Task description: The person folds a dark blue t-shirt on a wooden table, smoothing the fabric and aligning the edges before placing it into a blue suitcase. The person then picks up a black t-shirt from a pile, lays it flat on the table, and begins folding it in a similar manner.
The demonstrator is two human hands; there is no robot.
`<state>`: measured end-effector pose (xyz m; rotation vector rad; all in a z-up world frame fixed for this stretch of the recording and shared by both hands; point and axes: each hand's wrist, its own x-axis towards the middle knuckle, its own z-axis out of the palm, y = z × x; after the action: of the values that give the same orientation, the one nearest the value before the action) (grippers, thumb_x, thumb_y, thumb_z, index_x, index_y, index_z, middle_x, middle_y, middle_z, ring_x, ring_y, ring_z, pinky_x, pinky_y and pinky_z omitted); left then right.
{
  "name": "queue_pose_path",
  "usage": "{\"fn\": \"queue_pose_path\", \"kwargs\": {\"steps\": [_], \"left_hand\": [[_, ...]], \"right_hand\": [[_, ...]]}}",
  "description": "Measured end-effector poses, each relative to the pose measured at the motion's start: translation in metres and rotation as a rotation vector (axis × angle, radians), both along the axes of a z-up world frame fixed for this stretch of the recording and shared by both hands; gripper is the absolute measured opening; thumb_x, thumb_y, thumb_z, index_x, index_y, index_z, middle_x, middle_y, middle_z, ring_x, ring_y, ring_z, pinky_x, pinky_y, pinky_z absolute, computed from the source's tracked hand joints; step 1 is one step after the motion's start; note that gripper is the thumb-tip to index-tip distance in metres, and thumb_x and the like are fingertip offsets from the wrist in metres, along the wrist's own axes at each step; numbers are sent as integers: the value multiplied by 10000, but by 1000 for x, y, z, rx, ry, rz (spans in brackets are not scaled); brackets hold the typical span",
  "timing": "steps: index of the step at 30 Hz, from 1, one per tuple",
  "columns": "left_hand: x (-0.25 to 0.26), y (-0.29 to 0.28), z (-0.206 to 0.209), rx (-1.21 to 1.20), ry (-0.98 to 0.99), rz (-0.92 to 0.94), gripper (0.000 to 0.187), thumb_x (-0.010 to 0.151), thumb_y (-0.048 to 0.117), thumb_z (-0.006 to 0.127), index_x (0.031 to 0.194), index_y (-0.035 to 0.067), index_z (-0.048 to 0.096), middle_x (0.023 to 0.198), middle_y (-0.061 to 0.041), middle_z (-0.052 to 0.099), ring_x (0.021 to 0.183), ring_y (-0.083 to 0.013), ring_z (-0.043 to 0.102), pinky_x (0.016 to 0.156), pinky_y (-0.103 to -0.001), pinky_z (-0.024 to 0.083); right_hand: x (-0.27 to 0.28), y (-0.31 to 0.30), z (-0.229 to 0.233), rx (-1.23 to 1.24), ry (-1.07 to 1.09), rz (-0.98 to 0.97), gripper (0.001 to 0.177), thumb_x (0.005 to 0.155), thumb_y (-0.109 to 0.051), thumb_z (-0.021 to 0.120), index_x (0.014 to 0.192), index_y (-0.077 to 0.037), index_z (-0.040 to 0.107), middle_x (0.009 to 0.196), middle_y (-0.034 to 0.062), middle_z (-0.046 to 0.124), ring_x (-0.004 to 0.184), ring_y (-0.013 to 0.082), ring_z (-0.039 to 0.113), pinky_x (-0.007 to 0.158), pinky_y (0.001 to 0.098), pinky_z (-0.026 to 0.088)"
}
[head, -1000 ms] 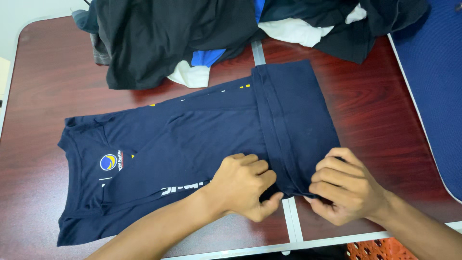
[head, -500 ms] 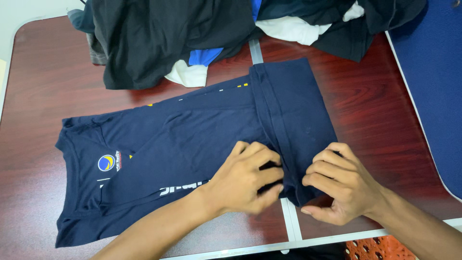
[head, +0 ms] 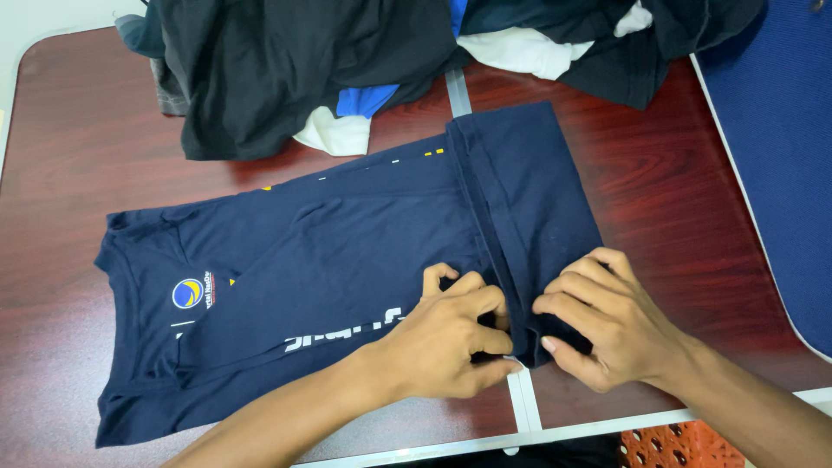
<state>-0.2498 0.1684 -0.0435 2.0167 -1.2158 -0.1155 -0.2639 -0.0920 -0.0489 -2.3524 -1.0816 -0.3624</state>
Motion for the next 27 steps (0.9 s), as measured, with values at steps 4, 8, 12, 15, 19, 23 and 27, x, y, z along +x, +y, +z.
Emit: {"fn": "queue_pose_path", "kwargs": {"steps": [4, 8, 12, 15, 19, 23, 27], "left_hand": [[-1, 0, 0, -25, -90, 15, 219, 788, 351, 835, 812, 146, 762, 939, 20, 626, 941, -164, 535, 917, -433, 328], [-5, -5, 0, -77, -275, 87, 272, 789, 371, 841, 762, 131, 716, 817, 8, 612, 806, -187, 560, 833, -407, 350], [-1, 2, 4, -152, -491, 63, 328, 857, 269, 837, 665, 141, 604, 676, 7, 549, 586, -181, 501, 741, -372, 374], [4, 5, 15, -179, -470, 56, 440, 807, 251, 837, 518, 137, 524, 501, -20, 464, 434, -207, 459, 563, -358, 343], [22, -7, 32, -73, -438, 209, 256, 866, 228, 751, 723, 89, 589, 688, -78, 556, 628, -257, 565, 667, -391, 414], [63, -43, 24, 30, -356, 303, 407, 947, 321, 616, 1205, 7, 610, 1188, -189, 636, 1130, -353, 609, 961, -469, 462], [109, -73, 9, 265, -206, 325, 727, 976, 528, 480, 1471, -4, 464, 1547, -268, 406, 1476, -406, 327, 1175, -528, 270]], "right_hand": [[1, 1, -2, -34, -24, -8, 307, 698, -288, 800, 932, -98, 742, 936, 49, 677, 917, 206, 604, 900, 434, 377], [2, 0, 1, -3, -44, 26, 345, 666, -346, 838, 926, -135, 754, 1025, 75, 687, 980, 225, 598, 928, 444, 357], [6, -4, 9, 77, 28, -8, 277, 730, -270, 804, 978, -150, 777, 1210, 63, 699, 1140, 211, 618, 1018, 426, 394], [15, -2, 18, 84, 79, -113, 309, 815, -179, 758, 1114, -103, 751, 1360, 112, 653, 1304, 271, 583, 1110, 438, 418], [34, 6, 28, -27, 107, -190, 578, 852, -198, 722, 1345, 61, 566, 1492, 267, 496, 1416, 405, 453, 1152, 498, 354], [59, 23, 17, -206, 48, -238, 755, 844, -267, 659, 1444, 124, 420, 1551, 349, 347, 1442, 456, 357, 1168, 543, 281], [60, 34, 0, -280, 38, -231, 792, 857, -435, 637, 1422, 72, 411, 1508, 319, 358, 1460, 463, 287, 1183, 582, 199]]}}
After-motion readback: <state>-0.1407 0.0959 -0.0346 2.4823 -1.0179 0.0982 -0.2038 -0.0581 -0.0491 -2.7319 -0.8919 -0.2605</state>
